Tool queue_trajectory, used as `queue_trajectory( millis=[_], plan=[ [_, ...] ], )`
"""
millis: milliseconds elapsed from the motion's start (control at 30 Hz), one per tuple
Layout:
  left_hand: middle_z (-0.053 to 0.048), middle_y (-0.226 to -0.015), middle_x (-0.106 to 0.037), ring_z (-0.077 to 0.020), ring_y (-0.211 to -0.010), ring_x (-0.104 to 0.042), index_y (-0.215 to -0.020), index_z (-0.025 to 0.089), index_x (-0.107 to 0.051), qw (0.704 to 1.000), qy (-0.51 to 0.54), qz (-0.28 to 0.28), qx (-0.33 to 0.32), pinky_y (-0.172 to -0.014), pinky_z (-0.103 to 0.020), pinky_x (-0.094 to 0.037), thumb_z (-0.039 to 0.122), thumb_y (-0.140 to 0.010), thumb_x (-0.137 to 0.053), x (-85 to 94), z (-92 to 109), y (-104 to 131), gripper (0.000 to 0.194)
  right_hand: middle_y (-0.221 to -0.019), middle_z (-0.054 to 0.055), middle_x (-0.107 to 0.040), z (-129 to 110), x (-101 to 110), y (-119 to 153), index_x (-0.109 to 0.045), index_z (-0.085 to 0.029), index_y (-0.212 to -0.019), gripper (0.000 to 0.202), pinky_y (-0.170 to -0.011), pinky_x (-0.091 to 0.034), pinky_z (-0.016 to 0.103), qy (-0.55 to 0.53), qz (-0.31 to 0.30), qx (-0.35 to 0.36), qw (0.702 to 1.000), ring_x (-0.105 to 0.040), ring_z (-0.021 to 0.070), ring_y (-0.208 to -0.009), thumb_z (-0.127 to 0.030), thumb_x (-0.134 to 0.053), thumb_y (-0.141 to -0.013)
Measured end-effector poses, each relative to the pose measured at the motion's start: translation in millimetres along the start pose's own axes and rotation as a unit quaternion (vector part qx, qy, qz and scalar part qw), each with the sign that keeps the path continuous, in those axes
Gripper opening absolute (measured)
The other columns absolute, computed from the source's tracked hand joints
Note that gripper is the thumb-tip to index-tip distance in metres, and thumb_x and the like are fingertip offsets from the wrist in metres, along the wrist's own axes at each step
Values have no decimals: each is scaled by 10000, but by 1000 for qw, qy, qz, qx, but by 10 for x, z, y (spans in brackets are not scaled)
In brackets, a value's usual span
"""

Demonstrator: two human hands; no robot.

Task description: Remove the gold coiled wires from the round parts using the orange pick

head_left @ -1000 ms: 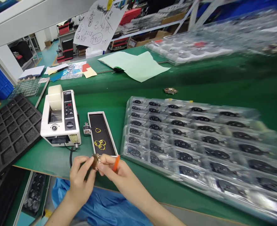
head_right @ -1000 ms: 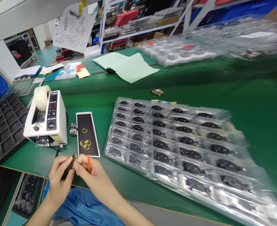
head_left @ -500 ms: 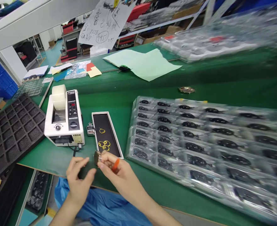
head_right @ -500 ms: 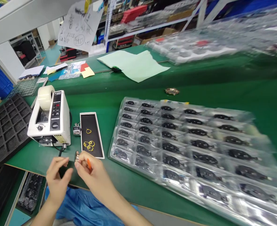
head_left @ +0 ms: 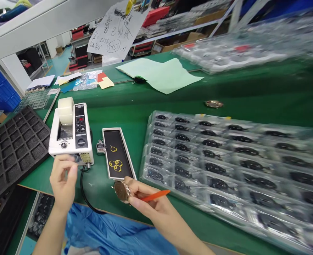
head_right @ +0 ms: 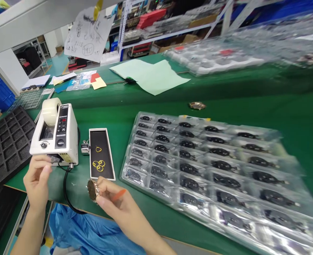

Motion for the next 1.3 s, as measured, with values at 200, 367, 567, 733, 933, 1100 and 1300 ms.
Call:
queue_trajectory(
  millis=[200,367,567,733,933,1100,1300],
  plan=[
    [-96,-1142,-650,-104,-582,-515,-722,186,-613,946,-223,-204,-118,-574,-261,-380,179,-877,-542,-98,354,-164,170,-1041,97,-576,-24,61,-42,-551,-204,-710,442,-755,-457,337,-102,-53,-25,993,-560,219,-920,-627,-657,-781],
    [-34,-836,-548,-169,-745,-512,-673,204,-566,940,-18,-340,-14,-624,-261,-389,326,-920,-555,-119,415,122,276,-968,93,-657,-12,56,-73,-496,-205,-726,477,-726,-420,304,-185,-54,-93,977,-574,207,-878,-620,-729,-707],
    [10,-738,-420,-139,-673,-404,-662,198,-594,921,31,-379,79,-591,-247,-326,344,-906,-592,-260,310,273,285,-664,-34,-457,74,24,-102,-462,-197,-666,485,-606,-317,242,-229,-34,-88,969,-404,112,-618,-578,-762,-688],
    [6,-760,-425,-142,-707,-420,-680,187,-623,905,-3,-410,111,-621,-250,-333,300,-898,-590,-276,280,239,248,-661,-39,-454,36,18,-97,-456,-194,-666,490,-615,-302,240,-233,-47,-93,967,-381,111,-627,-562,-779,-680],
    [8,-755,-427,-142,-705,-404,-675,181,-618,898,-23,-425,110,-633,-259,-318,286,-900,-577,-276,265,223,252,-656,-43,-437,-3,9,-109,-472,-197,-678,468,-649,-321,252,-218,-55,-83,971,-389,121,-643,-563,-763,-701],
    [15,-741,-414,-134,-676,-393,-655,181,-593,894,-27,-431,120,-599,-257,-301,303,-895,-582,-283,262,200,270,-666,-37,-449,23,20,-103,-481,-198,-689,452,-655,-326,258,-211,-58,-82,972,-394,124,-648,-560,-750,-714],
    [20,-748,-414,-124,-676,-393,-653,184,-591,888,-22,-440,129,-612,-241,-324,247,-884,-575,-303,289,180,239,-671,-32,-459,31,29,-109,-504,-192,-688,425,-641,-308,250,-206,-58,-69,974,-390,122,-652,-537,-747,-739]
  ],
)
Point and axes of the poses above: each hand's wrist, its own y-axis away from the middle knuckle, its own x-axis out of the back of the hand, z = x × y, the point moved 1 cm from there along -y, towards the middle knuckle
